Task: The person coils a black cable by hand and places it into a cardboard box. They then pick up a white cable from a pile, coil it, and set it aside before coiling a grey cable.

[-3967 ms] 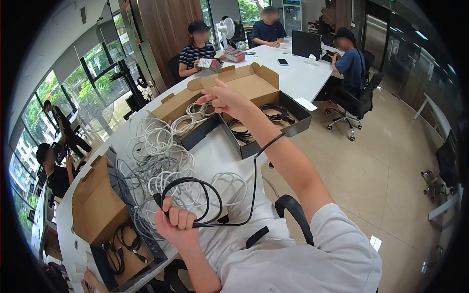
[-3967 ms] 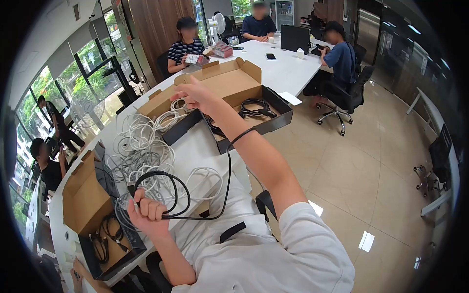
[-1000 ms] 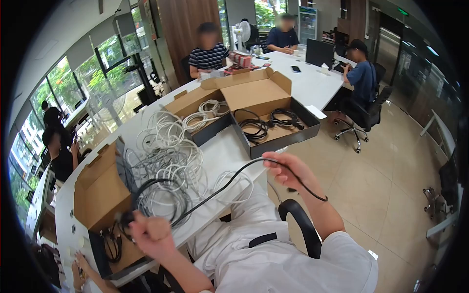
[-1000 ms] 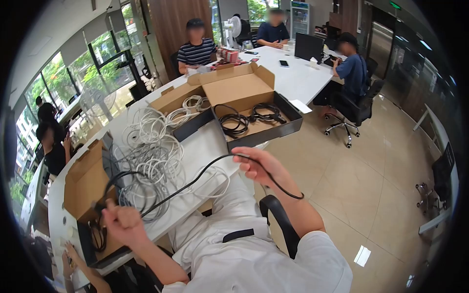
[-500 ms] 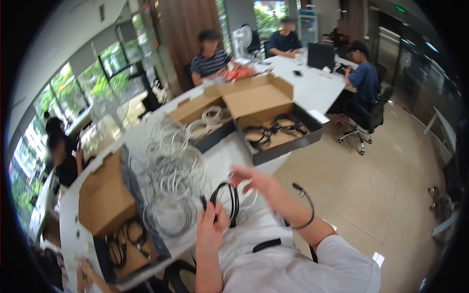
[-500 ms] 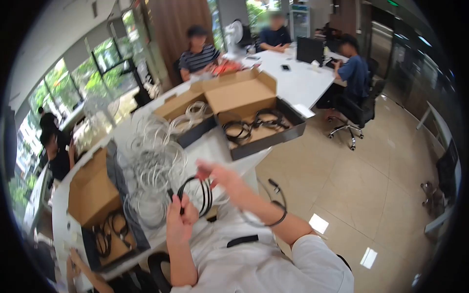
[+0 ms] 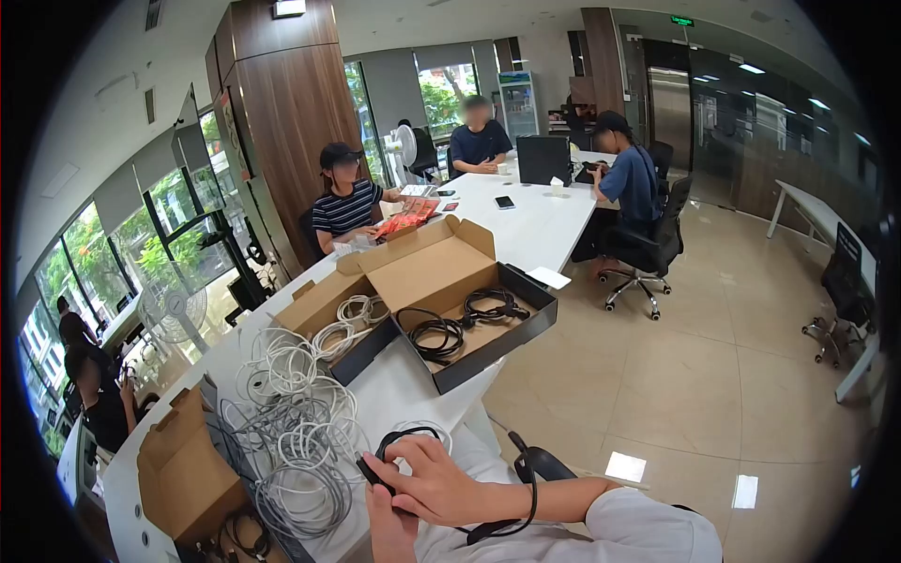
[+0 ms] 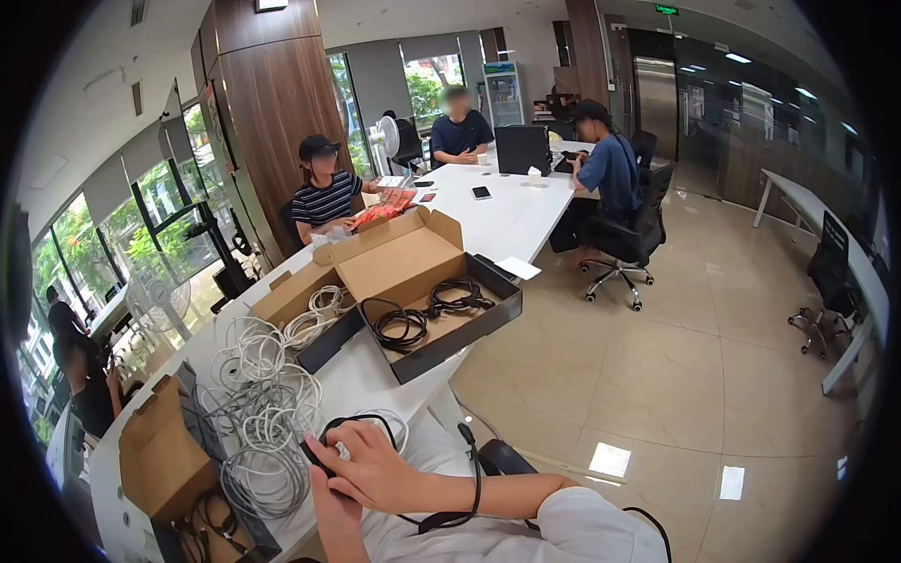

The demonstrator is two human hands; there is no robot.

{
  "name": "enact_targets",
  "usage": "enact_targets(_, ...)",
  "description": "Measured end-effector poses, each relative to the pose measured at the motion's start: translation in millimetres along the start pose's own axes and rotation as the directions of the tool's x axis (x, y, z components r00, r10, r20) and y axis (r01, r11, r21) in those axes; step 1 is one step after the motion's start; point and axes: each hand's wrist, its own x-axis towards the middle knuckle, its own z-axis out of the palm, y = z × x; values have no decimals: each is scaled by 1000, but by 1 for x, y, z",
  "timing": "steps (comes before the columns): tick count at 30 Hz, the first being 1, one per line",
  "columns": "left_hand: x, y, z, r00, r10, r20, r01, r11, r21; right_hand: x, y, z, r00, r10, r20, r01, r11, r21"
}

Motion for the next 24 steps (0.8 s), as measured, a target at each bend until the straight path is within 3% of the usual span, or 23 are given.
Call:
enact_targets(1, 2, 4, 4, 999, 9, 39, -9, 1000, 8, 1, 2, -3, 999, -52, 4, 52, 999, 14)
enact_targets(2, 0, 6, 11, 999, 30, -46, -29, 1000, 10, 1, 3, -5, 995, -102, 4, 101, 994, 30)
enact_targets(3, 1, 8, 1, 1000, -13, 28, 14, 1000, -7, 2, 5, -7, 988, -152, 2, 152, 987, 45)
enact_targets(6, -3, 16, -22, 974, -113, 194, 122, 992, -31, -1, 13, -9, 990, -57, -133, 89, 965, 248)
enact_targets(9, -3, 24, -10, 944, -105, 314, 134, 988, -72, 1, 16, -18, 945, 148, -292, -161, 987, -21)
enact_targets(10, -4, 23, -11, 925, -102, 366, 148, 984, -101, 10, 17, -27, 944, 172, -280, -203, 975, -86)
enact_targets(12, -8, 23, -4, 911, -107, 397, 151, 985, -83, 1, 39, -19, 952, 306, 31, -294, 878, 378)
enact_targets(13, -9, 24, 0, 924, -117, 364, 158, 984, -84, -2, 46, -17, 930, 309, 200, -367, 736, 569)
enact_targets(14, -10, 24, 3, 935, -127, 331, 163, 983, -85, -2, 48, -17, 876, 304, 375, -481, 480, 733)
enact_targets(17, -10, 27, 7, 950, -145, 276, 175, 981, -87, 3, 51, -31, 722, 312, 618, -677, 131, 724)
enact_targets(18, -10, 27, 7, 952, -146, 269, 182, 977, -115, 2, 52, -29, 722, 306, 621, -668, 73, 740)
enact_targets(21, -8, 26, 8, 932, -140, 336, 186, 976, -110, -1, 59, -23, 723, 289, 628, -645, -43, 763)
enact_targets(24, -6, 19, 0, 919, -129, 372, 193, 971, -140, 1, 59, -24, 708, 338, 621, -646, -46, 762)
